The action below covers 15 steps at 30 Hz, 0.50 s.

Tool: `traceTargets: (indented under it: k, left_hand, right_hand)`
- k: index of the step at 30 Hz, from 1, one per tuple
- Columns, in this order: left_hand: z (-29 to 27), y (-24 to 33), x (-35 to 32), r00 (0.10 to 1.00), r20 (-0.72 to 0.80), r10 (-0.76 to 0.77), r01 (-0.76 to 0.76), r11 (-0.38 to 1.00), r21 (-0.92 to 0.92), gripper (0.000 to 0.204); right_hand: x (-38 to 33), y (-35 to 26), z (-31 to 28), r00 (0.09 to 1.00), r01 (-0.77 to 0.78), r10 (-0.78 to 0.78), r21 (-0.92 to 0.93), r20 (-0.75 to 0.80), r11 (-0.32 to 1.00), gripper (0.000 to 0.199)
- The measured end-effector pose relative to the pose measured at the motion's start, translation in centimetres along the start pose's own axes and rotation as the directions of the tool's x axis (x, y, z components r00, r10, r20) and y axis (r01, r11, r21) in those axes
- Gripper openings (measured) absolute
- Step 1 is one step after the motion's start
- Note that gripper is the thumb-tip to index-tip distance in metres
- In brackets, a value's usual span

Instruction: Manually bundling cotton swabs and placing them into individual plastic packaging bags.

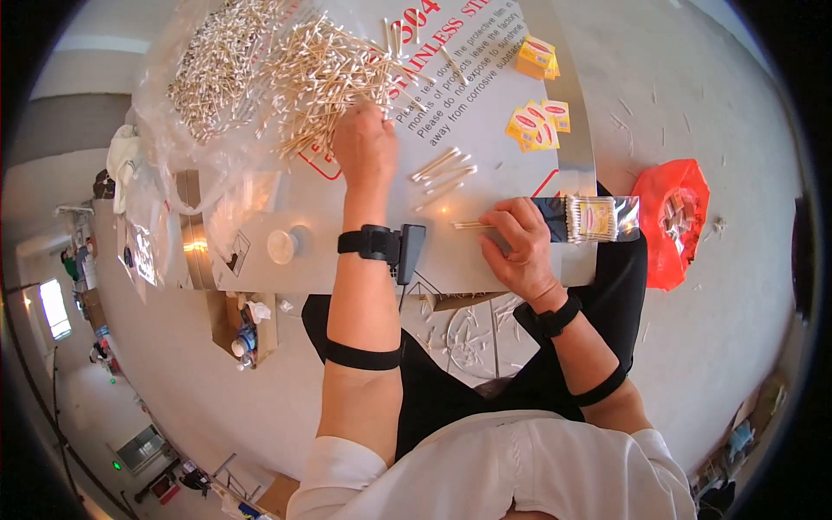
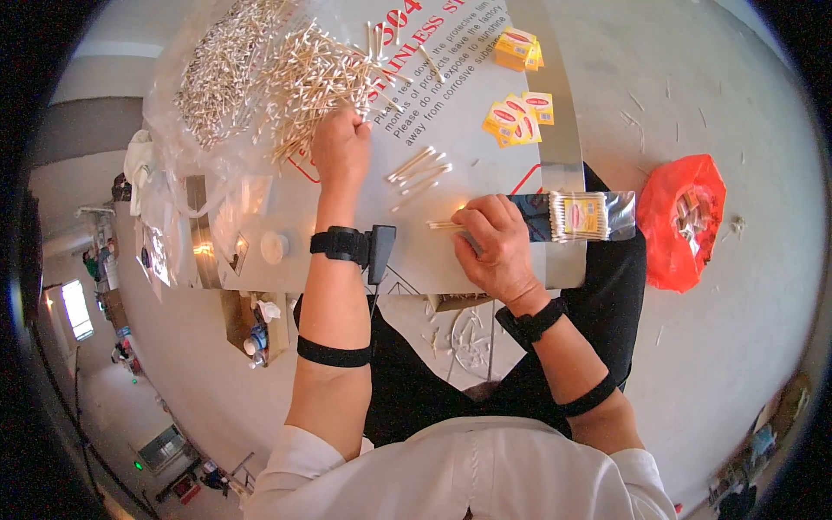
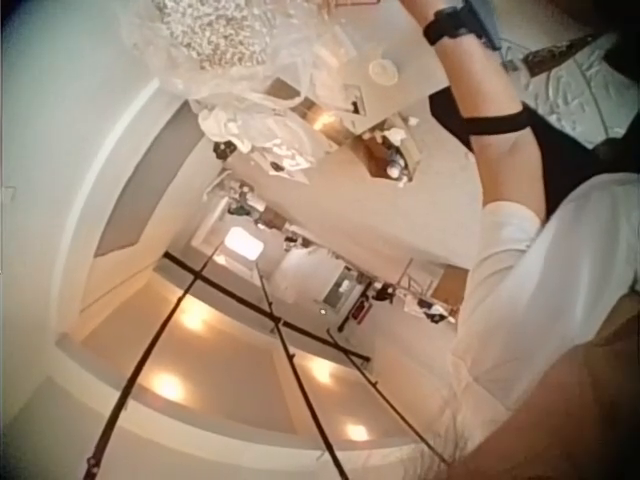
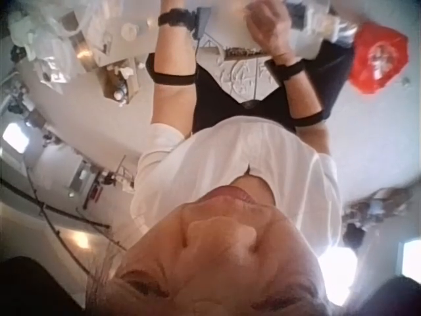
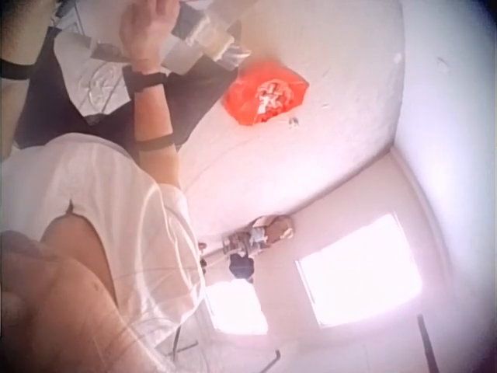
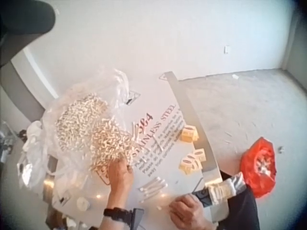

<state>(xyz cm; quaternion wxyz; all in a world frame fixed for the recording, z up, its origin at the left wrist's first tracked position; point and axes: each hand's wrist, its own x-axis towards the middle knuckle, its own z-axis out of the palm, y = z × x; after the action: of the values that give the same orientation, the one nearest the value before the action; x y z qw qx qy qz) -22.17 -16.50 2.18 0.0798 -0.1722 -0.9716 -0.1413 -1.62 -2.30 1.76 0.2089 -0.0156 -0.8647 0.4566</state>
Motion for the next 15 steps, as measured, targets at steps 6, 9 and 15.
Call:
traceTargets:
  k: [6, 9, 15]
  left_hand:
    - [-0.5, 2.0, -1.8, 0.963, 0.268, 0.019, 0.070, 0.945, -0.320, 0.012]
    - [-0.4, -0.3, -1.3, 0.993, 0.114, 0.035, 0.026, 0.870, -0.492, 0.011]
    - [-2.4, 4.4, 1.0, 0.943, 0.316, -0.104, 0.176, 0.962, -0.210, 0.023]
  right_hand:
    - [-0.2, 0.4, -0.2, 1.000, -0.001, 0.001, 0.003, 0.011, 1.000, 0.025]
    - [0.0, 0.1, 0.0, 1.000, 0.021, -0.021, 0.005, -0.005, 1.000, 0.025]
    - [-0.2, 0.5, -0.2, 1.000, 0.018, -0.018, -0.011, -0.002, 1.000, 0.026]
